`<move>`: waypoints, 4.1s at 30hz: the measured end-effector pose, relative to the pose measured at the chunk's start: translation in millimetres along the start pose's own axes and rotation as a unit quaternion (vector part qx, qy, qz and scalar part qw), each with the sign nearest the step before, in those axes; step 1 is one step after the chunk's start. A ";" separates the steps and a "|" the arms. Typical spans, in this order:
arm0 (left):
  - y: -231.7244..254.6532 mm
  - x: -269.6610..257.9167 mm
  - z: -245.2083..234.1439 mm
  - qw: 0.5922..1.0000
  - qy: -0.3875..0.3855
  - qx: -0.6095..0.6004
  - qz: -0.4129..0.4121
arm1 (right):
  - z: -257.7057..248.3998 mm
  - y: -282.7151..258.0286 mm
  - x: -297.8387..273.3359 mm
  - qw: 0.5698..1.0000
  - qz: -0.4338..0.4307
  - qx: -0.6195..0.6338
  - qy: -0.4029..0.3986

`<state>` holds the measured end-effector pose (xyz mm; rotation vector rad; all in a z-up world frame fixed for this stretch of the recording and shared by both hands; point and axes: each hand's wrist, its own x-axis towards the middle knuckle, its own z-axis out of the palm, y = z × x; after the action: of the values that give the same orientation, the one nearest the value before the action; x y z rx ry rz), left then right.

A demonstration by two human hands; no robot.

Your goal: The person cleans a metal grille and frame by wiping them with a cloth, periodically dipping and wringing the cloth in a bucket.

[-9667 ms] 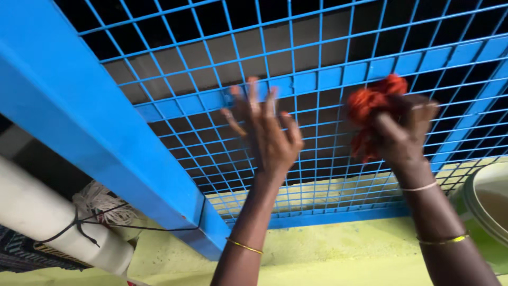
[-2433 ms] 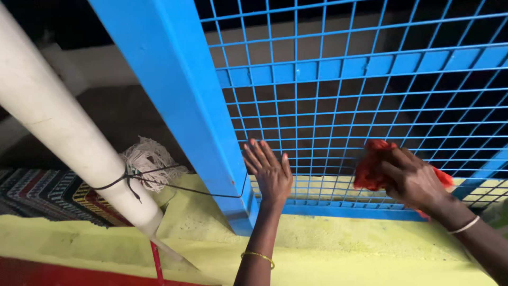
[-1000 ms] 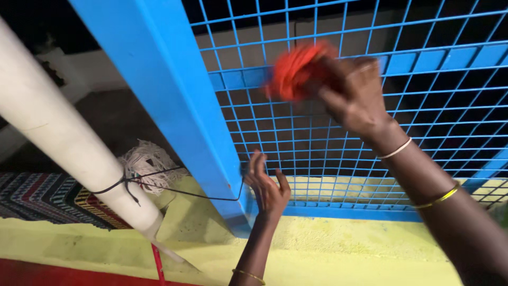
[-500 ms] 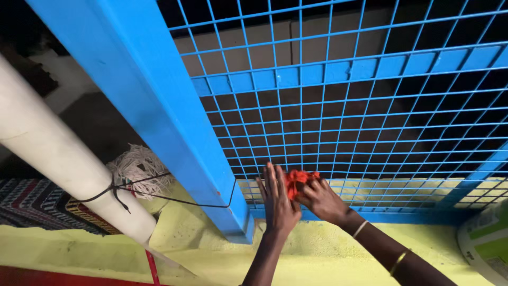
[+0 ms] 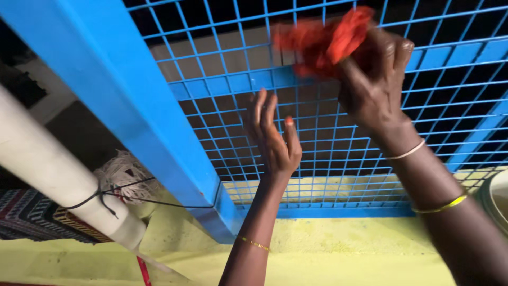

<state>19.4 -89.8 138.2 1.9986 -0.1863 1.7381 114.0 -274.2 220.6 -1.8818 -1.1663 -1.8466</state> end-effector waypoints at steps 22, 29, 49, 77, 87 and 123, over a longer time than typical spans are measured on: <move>-12.5 -225.1 91.2 0.950 -0.252 0.107 0.147 | 22.0 -20.2 -276.6 0.808 -0.128 0.168 -0.549; 53.3 33.4 72.6 0.977 -0.029 0.033 0.209 | -22.3 66.3 -27.2 0.965 -0.197 -0.020 -0.173; -2.9 -242.9 72.3 0.930 -0.368 0.008 0.009 | 3.7 -44.3 -328.5 0.887 -0.168 0.150 -0.403; 66.5 -140.8 124.0 0.962 -0.245 -0.042 0.117 | -62.1 38.2 -249.8 0.939 0.026 0.058 -0.338; 112.6 -60.5 119.4 0.972 -0.175 -0.153 0.044 | -73.2 14.6 -174.9 0.981 0.127 0.142 -0.024; 101.1 -61.9 116.9 0.954 -0.281 -0.073 0.075 | -67.1 36.8 -148.0 0.985 0.151 0.059 -0.051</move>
<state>71.7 -242.3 96.6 2.3630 -0.6465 1.1477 110.0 -396.0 106.9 -1.9793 -0.9357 -1.5038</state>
